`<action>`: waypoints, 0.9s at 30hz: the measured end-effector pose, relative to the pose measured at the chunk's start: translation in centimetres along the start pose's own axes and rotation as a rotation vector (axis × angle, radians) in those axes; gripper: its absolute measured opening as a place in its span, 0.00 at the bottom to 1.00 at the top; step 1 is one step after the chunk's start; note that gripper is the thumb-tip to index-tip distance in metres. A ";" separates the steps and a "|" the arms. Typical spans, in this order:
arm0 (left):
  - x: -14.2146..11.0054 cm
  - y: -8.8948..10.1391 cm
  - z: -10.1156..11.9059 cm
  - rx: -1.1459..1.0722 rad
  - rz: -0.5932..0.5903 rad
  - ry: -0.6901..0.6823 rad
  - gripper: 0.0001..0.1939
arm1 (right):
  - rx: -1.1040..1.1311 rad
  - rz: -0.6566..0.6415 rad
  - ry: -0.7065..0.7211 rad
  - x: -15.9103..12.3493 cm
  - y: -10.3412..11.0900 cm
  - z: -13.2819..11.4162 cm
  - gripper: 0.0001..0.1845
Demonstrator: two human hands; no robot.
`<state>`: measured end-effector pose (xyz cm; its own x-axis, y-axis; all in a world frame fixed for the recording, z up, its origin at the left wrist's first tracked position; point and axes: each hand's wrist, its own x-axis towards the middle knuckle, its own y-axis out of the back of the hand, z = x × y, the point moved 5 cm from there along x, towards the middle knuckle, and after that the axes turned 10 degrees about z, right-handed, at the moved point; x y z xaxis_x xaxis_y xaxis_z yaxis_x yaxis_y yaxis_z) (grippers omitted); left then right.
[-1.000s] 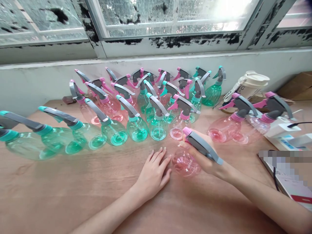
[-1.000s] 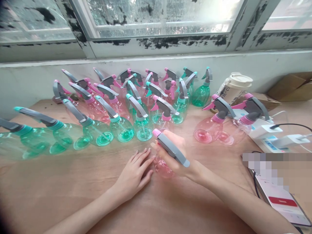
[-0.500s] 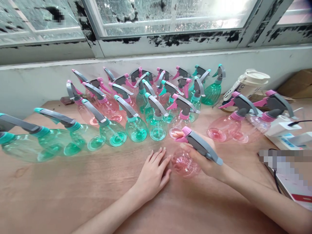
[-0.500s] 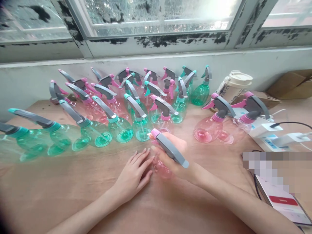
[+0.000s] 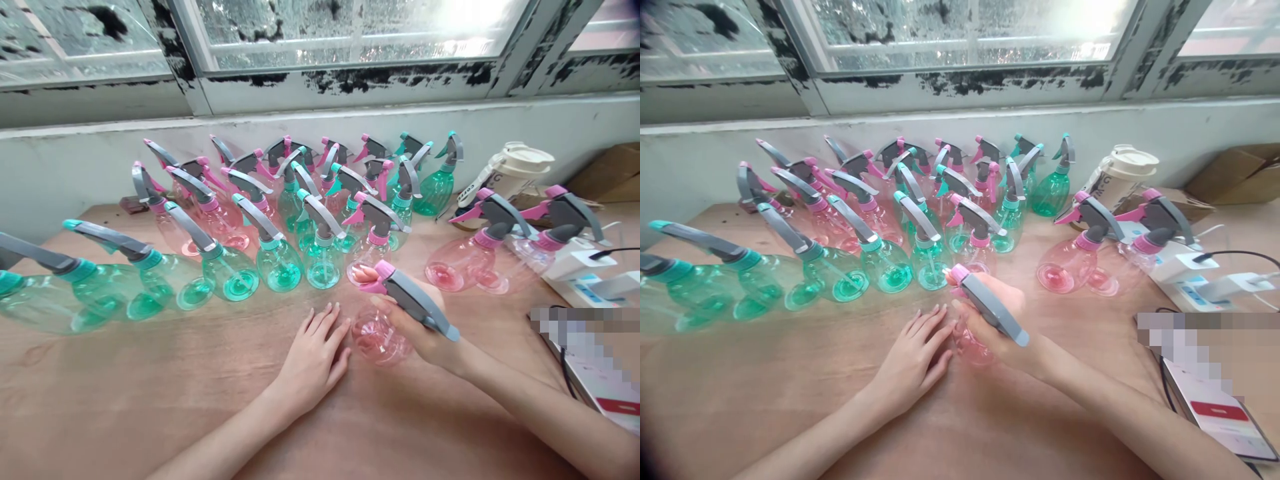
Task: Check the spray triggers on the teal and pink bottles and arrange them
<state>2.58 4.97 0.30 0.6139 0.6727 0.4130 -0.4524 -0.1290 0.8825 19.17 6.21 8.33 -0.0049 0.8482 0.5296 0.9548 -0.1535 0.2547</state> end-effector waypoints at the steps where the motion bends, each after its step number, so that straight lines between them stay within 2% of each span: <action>1: 0.0 0.0 0.0 0.000 0.003 -0.003 0.18 | -0.002 -0.007 0.006 0.0 0.0 0.0 0.08; 7: 0.0 0.0 0.0 -0.008 0.000 -0.003 0.19 | 0.038 -0.026 0.015 0.0 0.0 0.0 0.10; 12: 0.0 0.0 0.1 -0.019 -0.007 0.010 0.19 | 0.002 -0.060 0.059 0.4 0.0 -0.3 0.00; 19: 0.1 0.0 0.1 -0.022 -0.015 0.011 0.19 | -0.032 -0.036 0.074 0.8 0.0 -0.6 0.10; 23: 0.1 0.0 0.1 -0.018 -0.011 0.008 0.20 | 0.003 -0.030 0.084 0.4 0.1 -0.1 0.03; 27: 0.0 -0.1 0.1 -0.019 -0.006 0.006 0.19 | 0.037 -0.017 0.051 -0.1 0.1 0.5 0.12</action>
<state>2.67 4.94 0.26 0.6125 0.6782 0.4061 -0.4609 -0.1110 0.8805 19.39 6.35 7.92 -0.0353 0.8234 0.5663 0.9647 -0.1199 0.2345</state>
